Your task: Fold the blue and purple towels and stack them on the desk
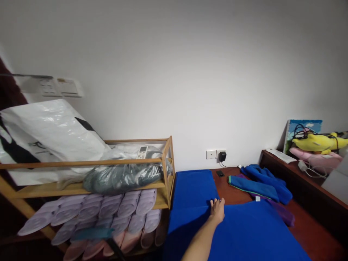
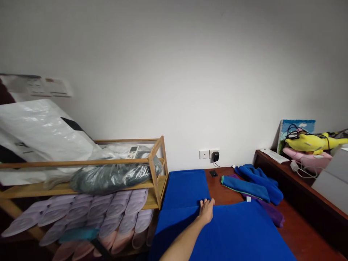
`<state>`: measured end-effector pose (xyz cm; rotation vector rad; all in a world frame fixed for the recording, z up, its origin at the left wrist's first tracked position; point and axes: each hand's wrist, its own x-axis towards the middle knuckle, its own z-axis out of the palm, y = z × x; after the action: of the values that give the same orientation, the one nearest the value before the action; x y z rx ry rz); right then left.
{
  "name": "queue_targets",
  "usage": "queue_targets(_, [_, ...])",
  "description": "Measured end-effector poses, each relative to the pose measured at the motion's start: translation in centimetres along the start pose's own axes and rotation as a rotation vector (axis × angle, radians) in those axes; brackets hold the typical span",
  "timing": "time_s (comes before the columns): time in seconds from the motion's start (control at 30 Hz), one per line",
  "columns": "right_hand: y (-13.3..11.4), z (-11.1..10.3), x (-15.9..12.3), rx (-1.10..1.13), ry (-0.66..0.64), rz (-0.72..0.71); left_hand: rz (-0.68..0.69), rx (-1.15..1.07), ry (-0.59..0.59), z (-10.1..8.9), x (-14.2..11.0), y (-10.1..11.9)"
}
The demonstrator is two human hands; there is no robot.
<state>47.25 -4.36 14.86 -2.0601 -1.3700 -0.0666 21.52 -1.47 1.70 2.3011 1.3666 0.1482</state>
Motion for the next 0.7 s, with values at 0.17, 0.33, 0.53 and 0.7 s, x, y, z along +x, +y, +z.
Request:
queue_targets(0.17, [-1.6,-0.7,-1.9,-0.01,0.057,-0.026,-0.074,-0.042,0.002,-1.2,-0.3,0.4])
queue_targets(0.33, [-2.5,-0.2,-3.9,0.012,0.082,-0.014,-0.216,-0.085,-0.006,-2.7,-1.1,-0.1])
queue_targets(0.53, [-2.1,1.6,-8.6,0.174,-0.007,0.065,-0.23,-0.285,0.009,-5.3,-2.2,-0.4])
queue_targets(0.7, [-2.7,1.4,-16.0,0.382,0.152,0.114,-0.102,-0.575,0.071,-9.1,-3.6,-0.9])
